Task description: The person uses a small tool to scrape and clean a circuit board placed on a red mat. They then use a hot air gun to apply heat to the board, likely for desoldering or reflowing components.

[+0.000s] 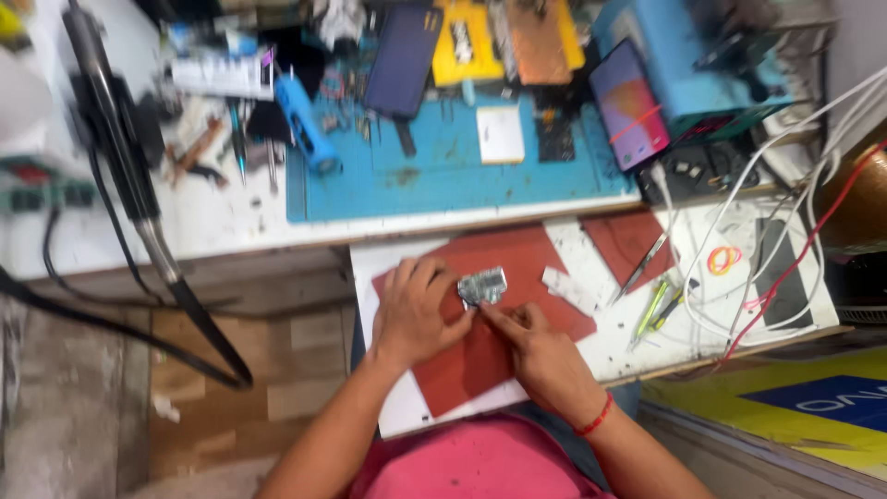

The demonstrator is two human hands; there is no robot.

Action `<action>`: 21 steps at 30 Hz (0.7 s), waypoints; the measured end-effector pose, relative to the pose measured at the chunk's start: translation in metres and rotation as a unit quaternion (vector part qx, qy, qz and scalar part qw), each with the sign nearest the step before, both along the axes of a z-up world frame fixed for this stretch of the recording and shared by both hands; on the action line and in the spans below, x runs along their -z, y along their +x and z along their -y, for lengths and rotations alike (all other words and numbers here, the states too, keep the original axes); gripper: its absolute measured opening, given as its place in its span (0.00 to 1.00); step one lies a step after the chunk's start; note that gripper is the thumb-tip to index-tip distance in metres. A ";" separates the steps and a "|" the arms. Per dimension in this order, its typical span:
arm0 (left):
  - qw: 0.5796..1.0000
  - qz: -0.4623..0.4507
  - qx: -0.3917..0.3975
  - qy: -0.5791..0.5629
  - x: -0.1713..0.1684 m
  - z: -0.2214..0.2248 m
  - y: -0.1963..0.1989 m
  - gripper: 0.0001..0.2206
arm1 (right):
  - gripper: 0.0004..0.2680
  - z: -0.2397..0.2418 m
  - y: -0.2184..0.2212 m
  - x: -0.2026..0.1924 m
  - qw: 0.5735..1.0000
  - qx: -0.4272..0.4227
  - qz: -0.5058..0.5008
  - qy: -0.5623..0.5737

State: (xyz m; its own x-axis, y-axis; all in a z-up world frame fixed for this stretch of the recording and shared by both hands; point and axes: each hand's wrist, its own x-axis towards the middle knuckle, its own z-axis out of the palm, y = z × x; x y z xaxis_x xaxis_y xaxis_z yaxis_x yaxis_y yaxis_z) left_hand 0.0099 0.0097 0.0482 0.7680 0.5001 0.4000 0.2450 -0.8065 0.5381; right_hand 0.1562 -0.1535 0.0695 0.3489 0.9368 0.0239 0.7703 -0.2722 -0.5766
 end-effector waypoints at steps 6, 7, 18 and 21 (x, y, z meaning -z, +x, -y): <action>1.000 -0.011 0.000 -0.015 -0.002 0.006 -0.002 0.21 | 0.22 0.015 0.002 0.007 0.998 -0.005 0.001 -0.067; 1.000 -0.012 0.003 -0.017 -0.004 0.002 0.001 0.21 | 0.21 0.012 0.003 0.008 0.998 0.011 0.000 -0.055; 1.000 -0.018 0.003 -0.011 0.003 0.005 -0.001 0.21 | 0.20 0.009 -0.001 0.004 0.998 0.034 0.008 -0.044; 1.000 -0.015 0.000 -0.010 -0.005 0.001 0.000 0.21 | 0.20 0.004 -0.004 -0.001 0.999 0.009 0.014 -0.041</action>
